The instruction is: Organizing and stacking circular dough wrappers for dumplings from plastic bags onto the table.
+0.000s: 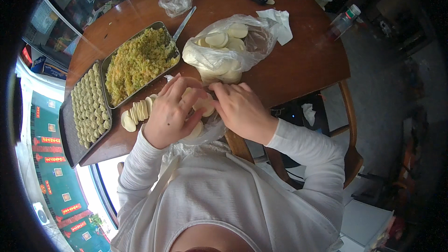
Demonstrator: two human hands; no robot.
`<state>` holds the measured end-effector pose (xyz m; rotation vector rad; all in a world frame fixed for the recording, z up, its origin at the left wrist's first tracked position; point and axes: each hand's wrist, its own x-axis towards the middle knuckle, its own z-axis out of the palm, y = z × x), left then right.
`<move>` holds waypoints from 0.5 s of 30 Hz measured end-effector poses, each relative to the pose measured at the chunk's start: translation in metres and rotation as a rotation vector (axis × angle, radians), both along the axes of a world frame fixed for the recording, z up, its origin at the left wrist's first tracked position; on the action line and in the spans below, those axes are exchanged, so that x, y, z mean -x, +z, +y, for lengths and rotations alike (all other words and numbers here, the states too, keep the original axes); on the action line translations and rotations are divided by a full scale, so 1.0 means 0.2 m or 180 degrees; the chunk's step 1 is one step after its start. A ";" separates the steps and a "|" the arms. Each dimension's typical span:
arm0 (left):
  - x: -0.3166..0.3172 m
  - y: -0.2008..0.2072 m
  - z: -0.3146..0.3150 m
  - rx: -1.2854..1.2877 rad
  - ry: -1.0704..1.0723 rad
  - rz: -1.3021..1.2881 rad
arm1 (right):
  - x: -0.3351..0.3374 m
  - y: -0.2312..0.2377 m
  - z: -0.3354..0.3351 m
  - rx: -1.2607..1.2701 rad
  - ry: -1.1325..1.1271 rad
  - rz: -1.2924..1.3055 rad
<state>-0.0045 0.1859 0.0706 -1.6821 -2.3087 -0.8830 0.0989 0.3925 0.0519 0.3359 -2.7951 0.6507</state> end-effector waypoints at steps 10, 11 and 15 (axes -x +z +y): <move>0.00 -0.07 0.03 0.0588 -0.0170 0.0429 | -0.16 0.12 0.18 -0.0943 0.0967 -0.0232; -0.01 -0.06 0.03 0.0597 -0.0137 0.0434 | -0.16 0.15 0.18 -0.0870 0.1002 -0.0201; -0.03 -0.01 0.04 0.0553 0.0038 0.0419 | -0.17 0.36 0.17 -0.0960 0.0846 0.0357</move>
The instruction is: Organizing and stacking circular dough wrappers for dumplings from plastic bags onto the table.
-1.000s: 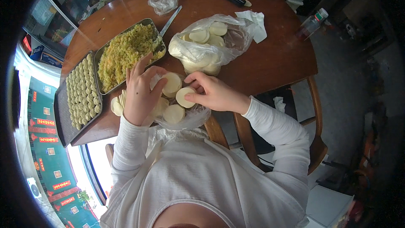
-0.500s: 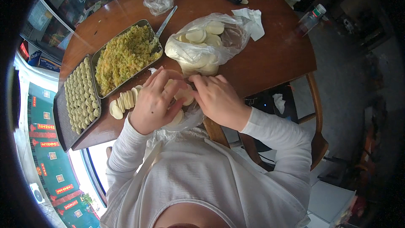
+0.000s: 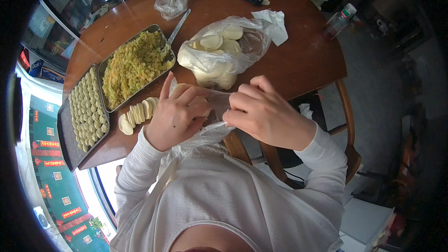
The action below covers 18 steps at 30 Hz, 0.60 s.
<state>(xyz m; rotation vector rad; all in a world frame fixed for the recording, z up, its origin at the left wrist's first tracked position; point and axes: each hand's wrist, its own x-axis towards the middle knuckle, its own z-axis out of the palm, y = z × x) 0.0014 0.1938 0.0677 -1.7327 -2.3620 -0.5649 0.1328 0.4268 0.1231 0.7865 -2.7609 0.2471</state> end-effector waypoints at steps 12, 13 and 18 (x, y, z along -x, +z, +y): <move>-0.01 -0.01 -0.05 -0.0237 0.0220 -0.0502 | -0.02 0.06 -0.01 0.0649 0.0661 -0.0045; -0.01 -0.02 -0.06 -0.0285 0.0204 -0.0594 | -0.02 0.06 -0.01 0.0665 0.0632 -0.0007; 0.01 0.00 -0.13 -0.0619 0.0152 -0.1072 | 0.02 0.07 -0.01 0.0670 0.0235 -0.0229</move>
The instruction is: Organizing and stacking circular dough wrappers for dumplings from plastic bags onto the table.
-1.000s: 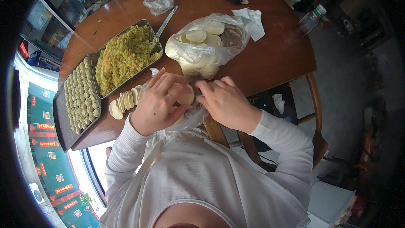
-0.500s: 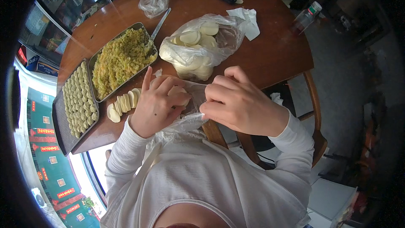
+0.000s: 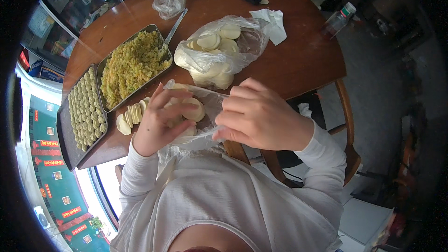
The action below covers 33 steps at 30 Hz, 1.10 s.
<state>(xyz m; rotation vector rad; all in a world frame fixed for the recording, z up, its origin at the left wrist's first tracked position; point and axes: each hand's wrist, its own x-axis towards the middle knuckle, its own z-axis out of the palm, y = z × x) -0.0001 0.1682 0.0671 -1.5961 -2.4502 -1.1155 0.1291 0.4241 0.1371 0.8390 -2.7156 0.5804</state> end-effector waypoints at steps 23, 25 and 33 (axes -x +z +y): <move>0.13 -0.11 -0.13 -0.1839 0.0711 -0.2987 | 0.27 -0.32 -0.33 -0.0729 -0.0871 -0.0083; 0.14 -0.08 -0.15 -0.2291 0.0299 -0.3605 | 0.27 -0.32 -0.33 -0.0744 -0.0876 -0.0068; 0.12 -0.03 -0.16 -0.2615 0.0290 -0.3265 | 0.21 -0.24 -0.34 -0.0904 -0.1143 -0.0228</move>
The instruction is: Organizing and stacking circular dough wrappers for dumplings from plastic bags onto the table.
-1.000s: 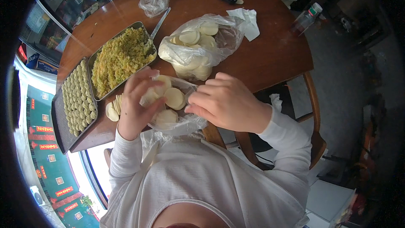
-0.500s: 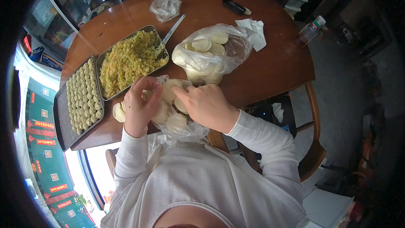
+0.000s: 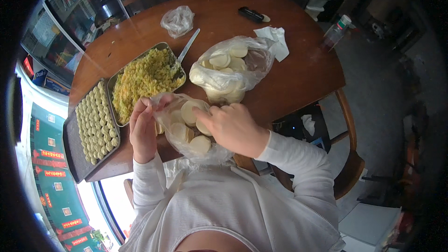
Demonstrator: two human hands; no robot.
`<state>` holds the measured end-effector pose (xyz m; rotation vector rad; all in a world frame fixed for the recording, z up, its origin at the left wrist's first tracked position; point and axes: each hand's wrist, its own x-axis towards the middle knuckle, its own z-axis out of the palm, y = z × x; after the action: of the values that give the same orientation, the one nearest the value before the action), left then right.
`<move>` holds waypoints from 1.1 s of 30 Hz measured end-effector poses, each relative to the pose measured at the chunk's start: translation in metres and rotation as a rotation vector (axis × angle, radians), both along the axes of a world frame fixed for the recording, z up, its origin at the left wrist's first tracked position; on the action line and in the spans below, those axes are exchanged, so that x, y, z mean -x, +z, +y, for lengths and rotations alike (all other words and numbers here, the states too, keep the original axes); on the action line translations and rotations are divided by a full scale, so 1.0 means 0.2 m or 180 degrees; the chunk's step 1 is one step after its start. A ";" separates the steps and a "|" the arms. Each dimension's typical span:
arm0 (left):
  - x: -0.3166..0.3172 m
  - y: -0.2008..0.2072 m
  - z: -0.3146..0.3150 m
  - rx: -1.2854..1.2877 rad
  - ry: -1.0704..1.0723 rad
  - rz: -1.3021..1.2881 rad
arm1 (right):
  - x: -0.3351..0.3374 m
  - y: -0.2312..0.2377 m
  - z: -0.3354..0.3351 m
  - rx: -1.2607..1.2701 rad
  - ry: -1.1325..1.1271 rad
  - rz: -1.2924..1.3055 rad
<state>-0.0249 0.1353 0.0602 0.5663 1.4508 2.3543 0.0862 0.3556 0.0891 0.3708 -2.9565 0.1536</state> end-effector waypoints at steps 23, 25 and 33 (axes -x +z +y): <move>-0.19 0.24 0.15 0.2371 0.0690 0.3413 | 0.54 -0.06 0.78 0.0854 -0.0342 0.0271; -0.21 0.24 0.15 0.2370 0.0681 0.3491 | 0.60 -0.02 0.76 0.1168 -0.0282 -0.0029; -0.29 0.18 0.11 0.2235 0.0599 0.3482 | 0.75 0.03 0.67 0.0821 -0.0120 -0.0908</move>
<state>0.0324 0.1573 0.0963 1.6564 2.6566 1.3815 -0.0639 0.4905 0.0951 0.2774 -3.1600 0.6250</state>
